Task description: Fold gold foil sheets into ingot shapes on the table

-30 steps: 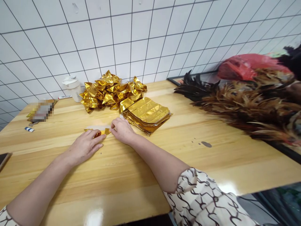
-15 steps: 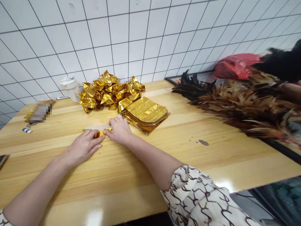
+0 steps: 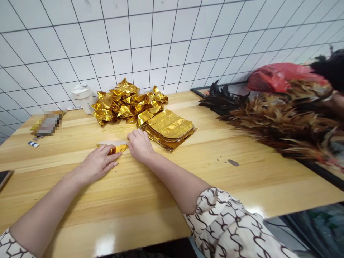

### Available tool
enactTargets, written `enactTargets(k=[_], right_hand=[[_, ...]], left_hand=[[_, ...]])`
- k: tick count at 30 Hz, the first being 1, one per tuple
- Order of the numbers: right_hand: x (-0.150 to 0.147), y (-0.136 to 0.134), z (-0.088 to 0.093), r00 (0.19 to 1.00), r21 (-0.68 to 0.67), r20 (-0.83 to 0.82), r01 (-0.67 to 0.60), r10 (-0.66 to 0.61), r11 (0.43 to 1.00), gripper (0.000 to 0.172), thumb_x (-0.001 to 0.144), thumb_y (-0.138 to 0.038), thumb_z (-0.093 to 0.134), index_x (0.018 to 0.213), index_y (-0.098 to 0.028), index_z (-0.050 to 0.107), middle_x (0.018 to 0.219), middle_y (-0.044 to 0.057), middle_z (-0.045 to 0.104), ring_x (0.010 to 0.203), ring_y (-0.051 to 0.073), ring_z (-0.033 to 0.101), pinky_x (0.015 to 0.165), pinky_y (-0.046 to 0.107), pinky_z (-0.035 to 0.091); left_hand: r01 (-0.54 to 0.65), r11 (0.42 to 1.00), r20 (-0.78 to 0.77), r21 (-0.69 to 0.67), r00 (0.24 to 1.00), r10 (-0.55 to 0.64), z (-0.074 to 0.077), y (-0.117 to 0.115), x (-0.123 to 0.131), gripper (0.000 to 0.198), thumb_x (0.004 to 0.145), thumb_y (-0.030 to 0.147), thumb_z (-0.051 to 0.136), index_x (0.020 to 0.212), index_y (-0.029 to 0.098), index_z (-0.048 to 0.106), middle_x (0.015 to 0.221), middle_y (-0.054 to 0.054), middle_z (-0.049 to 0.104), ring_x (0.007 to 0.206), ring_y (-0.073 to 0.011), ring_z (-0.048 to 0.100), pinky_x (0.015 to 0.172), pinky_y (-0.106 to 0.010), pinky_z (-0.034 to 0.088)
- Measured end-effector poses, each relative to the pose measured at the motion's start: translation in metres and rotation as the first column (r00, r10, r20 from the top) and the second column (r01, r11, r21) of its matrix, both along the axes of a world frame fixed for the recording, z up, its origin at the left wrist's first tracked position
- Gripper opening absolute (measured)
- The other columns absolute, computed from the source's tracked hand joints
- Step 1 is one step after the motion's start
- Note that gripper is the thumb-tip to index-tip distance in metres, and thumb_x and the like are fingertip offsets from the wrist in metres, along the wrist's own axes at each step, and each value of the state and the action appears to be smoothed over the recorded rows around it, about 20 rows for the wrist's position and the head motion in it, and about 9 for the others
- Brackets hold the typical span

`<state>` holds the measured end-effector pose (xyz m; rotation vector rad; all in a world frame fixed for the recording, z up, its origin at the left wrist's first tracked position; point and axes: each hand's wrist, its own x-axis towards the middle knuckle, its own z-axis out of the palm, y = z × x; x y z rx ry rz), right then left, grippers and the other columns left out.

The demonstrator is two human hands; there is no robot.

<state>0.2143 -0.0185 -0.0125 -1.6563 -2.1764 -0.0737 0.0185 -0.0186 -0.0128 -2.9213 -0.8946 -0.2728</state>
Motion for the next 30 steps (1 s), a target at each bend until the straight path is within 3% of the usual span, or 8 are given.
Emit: enactTargets(k=[2,5,9,13,30], right_hand=[[-0.003,-0.003,-0.002,0.995,0.059,0.007,-0.104,0.104,0.993,0.011,0.085,-0.017,0.050,0.088,-0.016,0.060,0.089,0.010,0.062,0.090,0.023,0.050,0.077,0.034,0.033],[-0.008,-0.004,-0.007,0.976,-0.001,-0.043,-0.214,0.213,0.977,0.011,0.084,-0.013,0.049,0.084,-0.017,0.059,0.083,0.007,0.062,0.082,0.020,0.052,0.075,0.032,0.035],[-0.007,0.003,-0.011,0.967,-0.115,-0.157,-0.222,0.203,0.968,0.010,0.081,-0.011,0.051,0.076,-0.019,0.056,0.075,0.003,0.060,0.073,0.017,0.052,0.069,0.029,0.036],[-0.003,0.009,-0.012,0.957,-0.126,-0.217,-0.224,0.194,0.966,0.012,0.079,-0.013,0.050,0.071,-0.021,0.052,0.069,0.000,0.057,0.066,0.016,0.051,0.064,0.027,0.037],[-0.018,0.017,-0.004,0.994,-0.185,-0.091,0.037,-0.055,0.982,0.011,0.080,-0.019,0.047,0.069,-0.022,0.050,0.064,0.000,0.057,0.060,0.016,0.050,0.057,0.026,0.034]], left_hand=[[-0.007,1.000,-0.008,-0.010,1.000,0.007,0.001,0.000,0.001,0.032,0.093,0.030,0.044,0.120,0.021,0.058,0.104,-0.010,0.055,0.093,-0.0232,0.051,0.083,-0.038,0.045],[-0.023,1.000,-0.024,-0.022,0.999,0.022,0.002,-0.001,0.003,0.031,0.092,0.032,0.046,0.118,0.021,0.058,0.102,-0.009,0.055,0.094,-0.0234,0.050,0.084,-0.038,0.044],[-0.048,0.998,-0.030,-0.042,0.998,0.047,0.003,-0.002,0.006,0.030,0.091,0.033,0.048,0.117,0.022,0.058,0.103,-0.009,0.055,0.096,-0.0231,0.050,0.083,-0.036,0.043],[-0.058,0.997,-0.034,-0.048,0.998,0.056,0.003,-0.001,0.008,0.033,0.090,0.034,0.050,0.119,0.021,0.058,0.104,-0.010,0.057,0.098,-0.0240,0.050,0.085,-0.037,0.043],[-0.038,0.997,-0.025,-0.061,0.999,0.036,0.003,0.005,0.007,0.032,0.091,0.035,0.047,0.116,0.022,0.061,0.107,-0.011,0.058,0.101,-0.0260,0.049,0.087,-0.039,0.042]])
